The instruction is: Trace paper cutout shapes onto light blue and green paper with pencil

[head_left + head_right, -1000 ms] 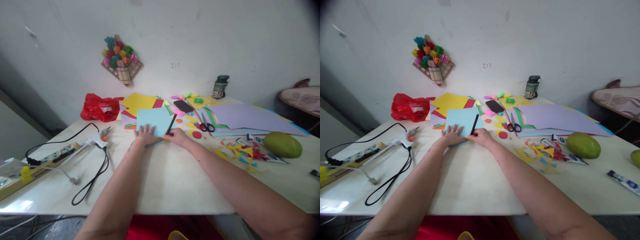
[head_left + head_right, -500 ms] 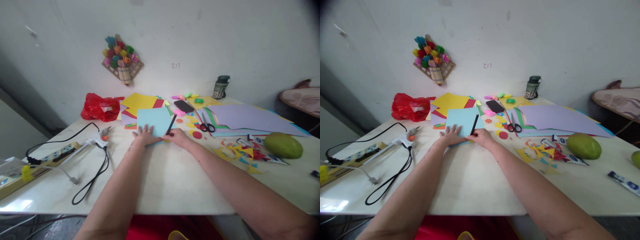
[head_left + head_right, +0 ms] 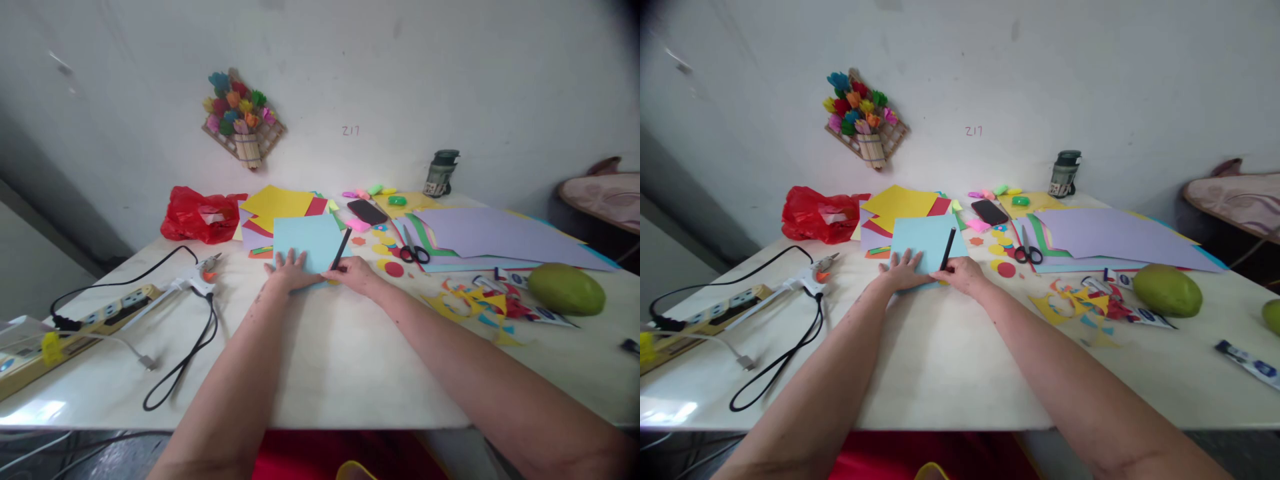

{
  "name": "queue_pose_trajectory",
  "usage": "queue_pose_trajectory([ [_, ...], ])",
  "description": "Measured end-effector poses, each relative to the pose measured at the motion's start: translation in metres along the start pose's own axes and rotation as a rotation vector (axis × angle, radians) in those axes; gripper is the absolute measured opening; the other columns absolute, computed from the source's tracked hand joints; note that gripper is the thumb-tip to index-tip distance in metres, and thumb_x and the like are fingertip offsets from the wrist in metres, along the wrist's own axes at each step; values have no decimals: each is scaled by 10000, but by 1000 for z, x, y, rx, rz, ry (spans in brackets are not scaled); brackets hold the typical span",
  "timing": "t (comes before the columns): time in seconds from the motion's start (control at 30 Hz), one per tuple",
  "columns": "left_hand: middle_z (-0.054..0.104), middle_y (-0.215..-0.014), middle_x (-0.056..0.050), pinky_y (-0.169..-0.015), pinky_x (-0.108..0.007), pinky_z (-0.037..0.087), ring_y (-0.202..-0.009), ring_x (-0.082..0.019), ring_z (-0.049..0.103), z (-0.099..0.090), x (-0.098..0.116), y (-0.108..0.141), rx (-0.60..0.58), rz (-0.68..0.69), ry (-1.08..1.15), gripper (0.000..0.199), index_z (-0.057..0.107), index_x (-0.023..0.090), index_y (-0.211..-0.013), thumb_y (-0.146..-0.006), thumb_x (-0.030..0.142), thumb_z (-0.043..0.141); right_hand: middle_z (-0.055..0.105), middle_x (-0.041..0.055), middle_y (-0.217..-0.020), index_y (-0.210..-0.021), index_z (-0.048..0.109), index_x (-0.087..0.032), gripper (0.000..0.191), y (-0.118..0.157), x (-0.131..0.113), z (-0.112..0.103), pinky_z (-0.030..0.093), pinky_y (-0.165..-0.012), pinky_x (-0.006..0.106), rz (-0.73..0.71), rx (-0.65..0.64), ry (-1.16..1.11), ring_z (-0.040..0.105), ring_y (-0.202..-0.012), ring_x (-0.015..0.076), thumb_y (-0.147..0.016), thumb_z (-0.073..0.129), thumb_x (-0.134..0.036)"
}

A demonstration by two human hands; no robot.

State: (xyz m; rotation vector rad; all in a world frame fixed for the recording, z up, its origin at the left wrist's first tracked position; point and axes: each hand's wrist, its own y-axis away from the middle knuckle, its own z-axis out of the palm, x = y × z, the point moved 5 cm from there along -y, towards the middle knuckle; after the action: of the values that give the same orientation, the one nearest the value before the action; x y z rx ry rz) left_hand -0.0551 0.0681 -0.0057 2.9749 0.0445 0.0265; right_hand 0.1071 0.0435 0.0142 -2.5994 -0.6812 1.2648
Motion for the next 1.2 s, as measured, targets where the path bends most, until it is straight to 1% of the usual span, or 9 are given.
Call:
queue_pose_trajectory([
  [1.0, -59, -1370, 33, -852, -633, 58, -1189, -362, -102, 2, -1, -2, -4, -3, 0, 878, 23, 376, -1282, -539, 739, 320, 628, 12, -634, -709, 647, -189, 348, 0, 1, 0, 391, -528, 199, -1, -12, 29, 548, -600, 116, -622, 525, -503],
  [1.2, -59, -1369, 39, -859, -627, 70, -1187, -364, -105, 1, 0, -1, -9, -15, -11, 862, 25, 370, -1285, -559, 726, 322, 628, 13, -639, -713, 647, -187, 347, 1, 0, -1, 388, -528, 196, 5, -23, 28, 546, -601, 113, -626, 522, -499],
])
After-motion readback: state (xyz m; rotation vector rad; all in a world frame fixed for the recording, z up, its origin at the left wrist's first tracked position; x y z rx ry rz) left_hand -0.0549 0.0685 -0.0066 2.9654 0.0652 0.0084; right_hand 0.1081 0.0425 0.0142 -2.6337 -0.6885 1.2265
